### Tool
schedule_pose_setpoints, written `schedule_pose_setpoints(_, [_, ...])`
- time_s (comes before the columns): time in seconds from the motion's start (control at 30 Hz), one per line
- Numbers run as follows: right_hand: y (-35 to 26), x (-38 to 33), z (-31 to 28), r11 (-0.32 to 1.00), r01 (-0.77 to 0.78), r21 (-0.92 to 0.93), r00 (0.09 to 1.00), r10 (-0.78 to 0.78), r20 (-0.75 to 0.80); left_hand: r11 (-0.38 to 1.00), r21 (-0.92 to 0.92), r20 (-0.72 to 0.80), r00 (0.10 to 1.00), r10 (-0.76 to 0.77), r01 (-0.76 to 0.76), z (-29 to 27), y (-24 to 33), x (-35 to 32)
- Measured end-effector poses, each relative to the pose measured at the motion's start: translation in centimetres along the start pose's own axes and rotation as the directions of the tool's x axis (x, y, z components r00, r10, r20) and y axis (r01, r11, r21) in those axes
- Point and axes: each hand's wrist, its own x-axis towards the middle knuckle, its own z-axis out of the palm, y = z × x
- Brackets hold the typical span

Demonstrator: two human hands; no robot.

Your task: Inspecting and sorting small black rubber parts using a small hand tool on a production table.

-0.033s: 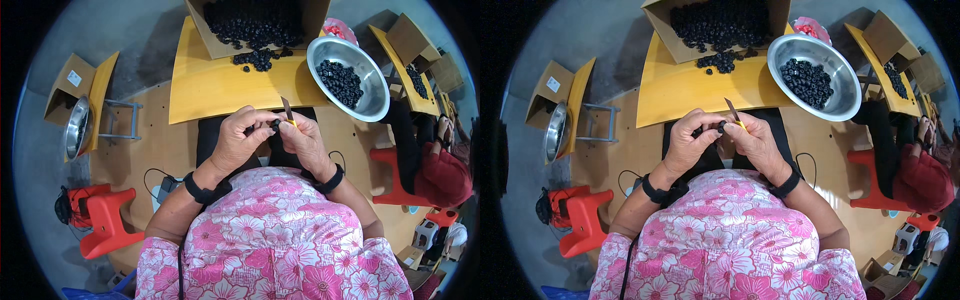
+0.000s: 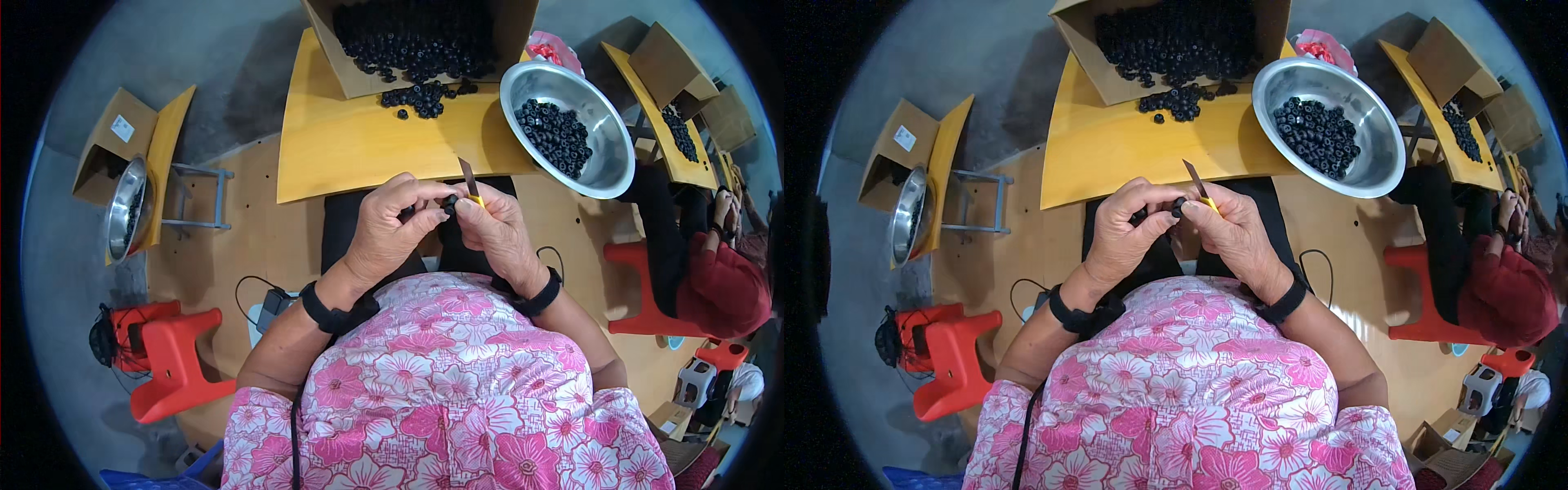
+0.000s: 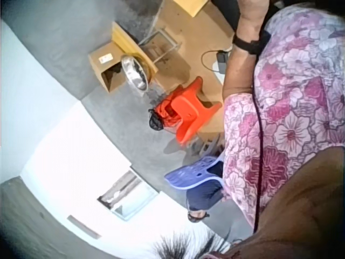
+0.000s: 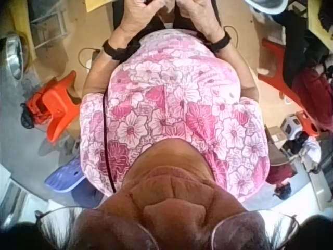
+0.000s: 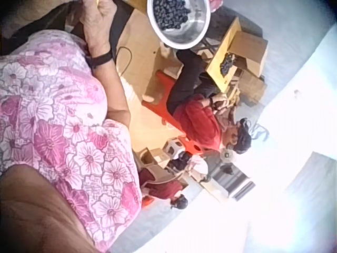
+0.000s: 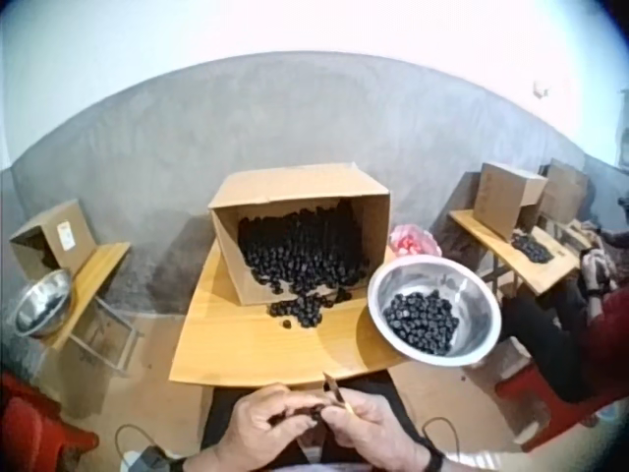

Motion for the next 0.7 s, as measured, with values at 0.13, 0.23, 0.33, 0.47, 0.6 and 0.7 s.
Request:
schedule_pose_setpoints(0.13, [-1.1,-0.5,0.9,1.000,0.015,0.004,0.999,-0.015,0.036,0.994,0.054,-0.066,0.993,0.098,-0.095,-0.3,1.7,-0.4])
schedule_pose_setpoints(0.23, [-1.9,-0.8,1.8,0.995,0.066,-0.069,0.997,-0.064,0.037,0.975,0.134,-0.105,0.976,0.192,-0.177,-0.5,2.5,-0.8])
schedule_pose_setpoints(0.33, [-2.4,-0.9,3.0,0.973,0.167,-0.162,0.986,-0.163,0.038,0.947,0.254,-0.121,0.965,0.231,-0.195,-1.1,3.7,-1.2])
schedule_pose_setpoints(0.47, [-2.9,-1.5,3.9,0.975,0.096,-0.198,0.995,-0.091,0.035,0.929,0.318,-0.160,0.955,0.248,-0.188,-1.2,5.2,-1.8])
schedule_pose_setpoints(0.6, [-2.3,-1.4,4.1,0.902,0.209,-0.378,0.974,-0.226,0.000,0.947,0.289,-0.208,0.957,0.204,-0.139,-1.0,5.1,-2.3])
schedule_pose_setpoints(0.7, [-2.3,-1.4,4.2,0.913,0.185,-0.363,0.978,-0.207,-0.020,0.950,0.293,-0.224,0.959,0.174,-0.104,-1.0,5.1,-2.3])
